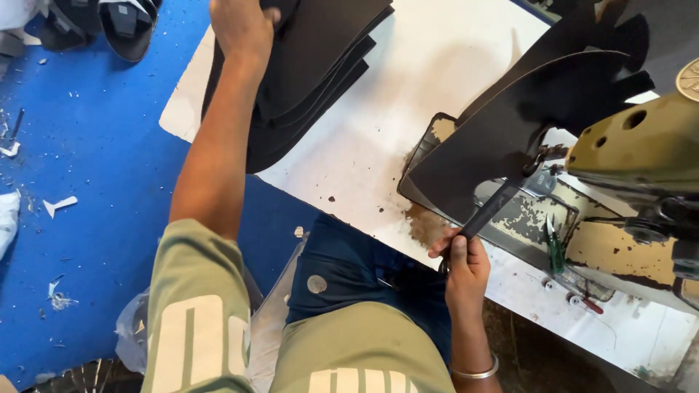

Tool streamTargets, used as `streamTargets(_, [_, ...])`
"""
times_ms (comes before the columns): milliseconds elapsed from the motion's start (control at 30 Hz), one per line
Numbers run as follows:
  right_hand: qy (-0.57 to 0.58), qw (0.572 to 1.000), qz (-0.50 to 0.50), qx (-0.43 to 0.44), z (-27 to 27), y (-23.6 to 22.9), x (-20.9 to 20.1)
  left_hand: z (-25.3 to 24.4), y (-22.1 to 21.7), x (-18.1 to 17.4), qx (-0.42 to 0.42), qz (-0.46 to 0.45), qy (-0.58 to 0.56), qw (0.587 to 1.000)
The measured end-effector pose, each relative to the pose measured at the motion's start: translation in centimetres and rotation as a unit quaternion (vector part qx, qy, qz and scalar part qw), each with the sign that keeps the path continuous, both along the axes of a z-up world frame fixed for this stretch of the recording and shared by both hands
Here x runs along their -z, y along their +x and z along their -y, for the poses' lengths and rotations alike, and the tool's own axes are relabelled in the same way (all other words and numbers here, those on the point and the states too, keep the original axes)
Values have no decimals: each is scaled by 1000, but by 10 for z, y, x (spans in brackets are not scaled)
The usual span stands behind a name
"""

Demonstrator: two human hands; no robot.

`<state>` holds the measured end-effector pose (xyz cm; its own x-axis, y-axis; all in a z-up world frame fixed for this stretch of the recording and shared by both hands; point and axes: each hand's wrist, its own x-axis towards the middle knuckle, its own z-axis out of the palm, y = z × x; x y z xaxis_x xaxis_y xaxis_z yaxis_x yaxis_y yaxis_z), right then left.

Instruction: The person uses a sewing machine to stitch a black strap onto the edge of a black slipper sole. They repeatedly pick up a sole, align the strap, sew it, and then cut the thread before moving to the next item.

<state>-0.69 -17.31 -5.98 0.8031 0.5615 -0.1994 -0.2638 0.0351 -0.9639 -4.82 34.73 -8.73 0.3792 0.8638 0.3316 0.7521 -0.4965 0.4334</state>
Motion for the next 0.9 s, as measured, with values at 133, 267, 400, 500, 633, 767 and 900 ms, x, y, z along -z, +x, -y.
streamTargets(133, [1,1000,4,-1,1,0,-2,71,-45,-85,176,213,-67,959])
streamTargets(267, [-20,1000,11,7,9,1,7,160,-101,-134,288,281,-343,849])
streamTargets(400, [-44,999,-4,24,18,-6,7,237,-121,-100,316,208,-463,801])
streamTargets(500, [-51,998,-29,18,29,-13,-5,297,-110,-91,304,174,-425,834])
streamTargets(633, [-10,997,-78,-18,45,-20,-18,341,-73,-96,322,232,-223,890])
streamTargets(767, [93,977,-184,-47,69,-29,-28,362,-25,-107,377,264,-216,861])
streamTargets(900, [154,959,-227,-76,78,-31,-42,370,13,-103,416,287,-223,833])
